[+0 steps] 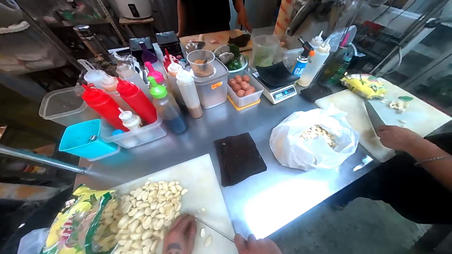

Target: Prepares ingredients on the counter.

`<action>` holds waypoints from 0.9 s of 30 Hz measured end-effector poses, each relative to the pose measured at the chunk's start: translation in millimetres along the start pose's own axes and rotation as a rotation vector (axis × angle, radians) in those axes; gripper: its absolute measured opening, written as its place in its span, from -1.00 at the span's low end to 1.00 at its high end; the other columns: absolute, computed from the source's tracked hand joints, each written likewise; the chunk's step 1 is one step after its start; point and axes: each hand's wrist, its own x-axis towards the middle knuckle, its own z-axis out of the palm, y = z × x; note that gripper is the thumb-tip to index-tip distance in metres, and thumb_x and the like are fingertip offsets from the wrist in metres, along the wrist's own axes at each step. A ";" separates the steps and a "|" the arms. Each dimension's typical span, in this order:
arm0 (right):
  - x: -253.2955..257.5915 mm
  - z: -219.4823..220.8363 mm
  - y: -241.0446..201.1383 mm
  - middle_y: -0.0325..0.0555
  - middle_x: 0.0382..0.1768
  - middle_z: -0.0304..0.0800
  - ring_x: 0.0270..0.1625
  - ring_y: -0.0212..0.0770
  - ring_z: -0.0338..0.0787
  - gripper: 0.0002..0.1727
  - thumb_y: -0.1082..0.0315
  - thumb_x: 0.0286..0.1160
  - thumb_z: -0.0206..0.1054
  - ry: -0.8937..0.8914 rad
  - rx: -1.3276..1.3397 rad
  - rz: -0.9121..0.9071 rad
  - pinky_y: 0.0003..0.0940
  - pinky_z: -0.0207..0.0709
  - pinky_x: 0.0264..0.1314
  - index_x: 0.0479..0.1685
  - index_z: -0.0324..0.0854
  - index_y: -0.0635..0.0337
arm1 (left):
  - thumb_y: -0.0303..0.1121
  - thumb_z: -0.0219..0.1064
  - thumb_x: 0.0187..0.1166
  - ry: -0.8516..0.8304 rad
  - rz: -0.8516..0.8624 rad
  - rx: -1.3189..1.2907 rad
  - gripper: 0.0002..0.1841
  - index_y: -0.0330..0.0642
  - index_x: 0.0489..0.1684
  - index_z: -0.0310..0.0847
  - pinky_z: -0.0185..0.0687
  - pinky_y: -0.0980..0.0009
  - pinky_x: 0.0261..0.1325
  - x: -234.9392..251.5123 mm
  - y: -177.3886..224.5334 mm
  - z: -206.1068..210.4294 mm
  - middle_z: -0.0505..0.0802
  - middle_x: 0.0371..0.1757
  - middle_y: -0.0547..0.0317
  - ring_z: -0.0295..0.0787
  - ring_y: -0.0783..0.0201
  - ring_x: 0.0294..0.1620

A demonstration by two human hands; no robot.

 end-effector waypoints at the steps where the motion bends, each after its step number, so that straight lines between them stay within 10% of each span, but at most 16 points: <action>1: -4.1 -1.3 0.7 0.37 0.04 0.74 0.03 0.35 0.86 -0.62 0.46 0.86 -0.09 0.000 -0.012 0.003 0.17 0.72 -0.02 0.53 0.38 0.27 | -0.47 0.33 0.53 0.000 0.012 0.007 -0.83 -0.34 -0.17 0.84 0.83 0.19 0.00 1.2 -0.7 0.0 0.88 -0.03 -0.13 0.88 0.08 -0.15; 17: 38.5 20.3 11.5 0.38 0.10 0.75 0.11 0.37 0.85 -0.56 0.49 0.83 -0.06 0.025 0.034 -0.004 0.22 0.72 0.05 0.63 0.32 0.18 | -0.44 0.39 0.49 -0.192 -0.037 -0.028 -0.81 -0.35 -0.13 0.87 0.76 0.10 0.25 -11.8 7.9 -17.0 0.86 0.11 -0.20 0.84 -0.03 0.13; 22: 37.2 19.0 18.5 0.35 0.06 0.79 0.12 0.37 0.85 -0.57 0.34 0.88 -0.08 0.043 0.066 -0.019 0.25 0.70 0.05 0.61 0.37 0.18 | -0.40 0.32 0.63 0.060 -0.237 0.104 -0.72 -0.43 0.10 0.79 0.77 -0.11 0.08 -0.1 -1.3 -24.6 0.89 -0.07 -0.27 0.89 -0.15 -0.11; 27: 33.4 17.2 16.1 0.35 0.08 0.79 0.12 0.35 0.85 -0.54 0.33 0.89 -0.09 0.045 0.061 -0.001 0.24 0.71 0.05 0.67 0.34 0.16 | -0.32 0.37 0.62 -0.034 -0.324 0.060 -0.74 -0.33 0.03 0.81 0.78 -0.05 0.08 12.0 13.2 -24.1 0.94 -0.18 -0.09 0.92 0.00 -0.14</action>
